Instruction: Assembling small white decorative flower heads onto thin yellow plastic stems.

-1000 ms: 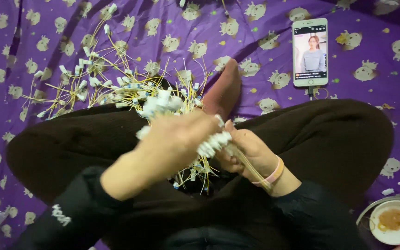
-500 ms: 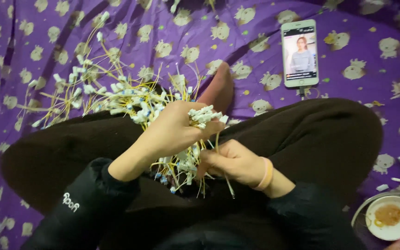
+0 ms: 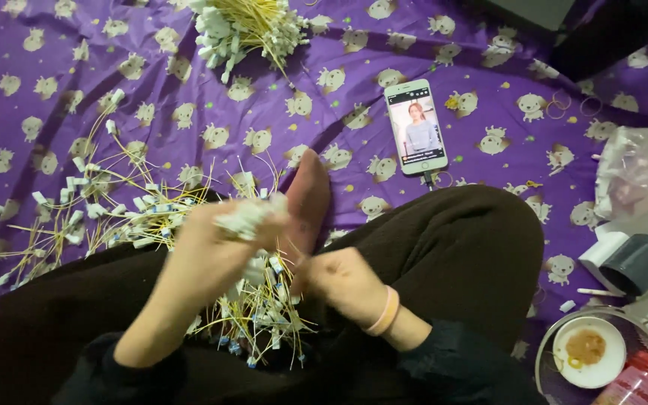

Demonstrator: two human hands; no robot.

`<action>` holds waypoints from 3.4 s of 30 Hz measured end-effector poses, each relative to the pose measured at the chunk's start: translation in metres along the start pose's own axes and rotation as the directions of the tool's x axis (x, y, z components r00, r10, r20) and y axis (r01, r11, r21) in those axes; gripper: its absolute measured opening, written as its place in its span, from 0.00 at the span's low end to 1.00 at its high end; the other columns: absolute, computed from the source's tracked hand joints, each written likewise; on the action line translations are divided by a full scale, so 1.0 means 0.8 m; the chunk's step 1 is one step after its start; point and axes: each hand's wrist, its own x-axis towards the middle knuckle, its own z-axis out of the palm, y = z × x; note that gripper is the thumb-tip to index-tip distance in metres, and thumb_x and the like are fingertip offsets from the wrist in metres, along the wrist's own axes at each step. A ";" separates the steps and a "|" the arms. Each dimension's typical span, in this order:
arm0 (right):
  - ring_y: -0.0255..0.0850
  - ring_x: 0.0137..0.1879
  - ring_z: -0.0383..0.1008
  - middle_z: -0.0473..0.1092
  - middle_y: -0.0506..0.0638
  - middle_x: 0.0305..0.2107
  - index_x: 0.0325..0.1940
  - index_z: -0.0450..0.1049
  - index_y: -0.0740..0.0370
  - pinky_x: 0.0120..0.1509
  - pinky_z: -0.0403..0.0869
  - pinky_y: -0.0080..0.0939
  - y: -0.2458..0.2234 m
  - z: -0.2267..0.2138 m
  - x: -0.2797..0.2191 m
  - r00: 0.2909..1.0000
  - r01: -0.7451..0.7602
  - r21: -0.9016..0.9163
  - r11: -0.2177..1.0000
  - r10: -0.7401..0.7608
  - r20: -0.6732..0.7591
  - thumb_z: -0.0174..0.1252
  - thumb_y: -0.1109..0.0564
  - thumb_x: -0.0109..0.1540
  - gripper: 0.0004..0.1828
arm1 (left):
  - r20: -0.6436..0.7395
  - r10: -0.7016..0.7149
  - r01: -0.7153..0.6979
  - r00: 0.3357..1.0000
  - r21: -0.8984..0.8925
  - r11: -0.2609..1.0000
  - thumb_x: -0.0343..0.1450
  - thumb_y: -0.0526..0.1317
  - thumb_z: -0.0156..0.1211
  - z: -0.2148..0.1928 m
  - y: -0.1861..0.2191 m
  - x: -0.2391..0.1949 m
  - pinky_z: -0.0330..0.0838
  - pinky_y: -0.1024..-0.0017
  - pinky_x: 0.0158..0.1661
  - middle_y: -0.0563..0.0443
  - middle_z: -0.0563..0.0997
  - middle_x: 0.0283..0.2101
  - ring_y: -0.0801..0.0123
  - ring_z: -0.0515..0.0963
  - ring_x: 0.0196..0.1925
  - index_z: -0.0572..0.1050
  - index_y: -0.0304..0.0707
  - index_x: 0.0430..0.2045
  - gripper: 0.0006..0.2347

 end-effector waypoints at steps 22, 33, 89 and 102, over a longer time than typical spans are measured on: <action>0.29 0.16 0.53 0.64 0.47 0.14 0.31 0.77 0.75 0.18 0.51 0.27 -0.023 -0.007 -0.011 0.979 -0.058 0.386 0.921 0.127 -0.158 0.59 0.65 0.55 0.07 | -0.073 0.405 -0.392 0.911 0.145 0.908 0.63 0.37 0.59 0.023 -0.010 -0.022 0.67 0.78 0.24 0.52 0.79 0.26 0.74 0.75 0.22 0.78 0.33 0.27 0.06; 0.27 0.21 0.62 0.72 0.49 0.12 0.28 0.82 0.66 0.24 0.65 0.25 -0.030 0.010 -0.013 0.991 -0.136 0.055 0.989 0.134 0.031 0.66 0.65 0.50 0.03 | -0.167 -0.002 -0.095 0.986 -0.571 0.816 0.64 0.37 0.60 0.020 -0.036 0.004 0.46 0.83 0.14 0.57 0.59 0.05 0.83 0.55 0.08 0.77 0.27 0.25 0.08; 0.28 0.13 0.53 0.55 0.47 0.07 0.25 0.74 0.71 0.16 0.56 0.24 -0.010 0.008 0.001 0.832 0.247 0.254 0.935 -0.071 -0.550 0.58 0.61 0.59 0.10 | 0.011 0.005 -0.001 1.000 -0.356 0.934 0.61 0.31 0.61 0.055 -0.017 -0.025 0.57 0.81 0.20 0.51 0.73 0.12 0.78 0.64 0.16 0.77 0.30 0.10 0.07; 0.26 0.22 0.55 0.68 0.55 0.28 0.54 0.63 0.72 0.18 0.53 0.22 -0.011 -0.014 0.005 0.959 0.020 0.778 0.629 0.209 -0.194 0.47 0.64 0.61 0.17 | 0.026 -0.125 0.127 0.992 -0.250 0.960 0.58 0.31 0.58 0.054 -0.028 -0.017 0.60 0.79 0.17 0.53 0.74 0.11 0.75 0.68 0.14 0.79 0.30 0.11 0.05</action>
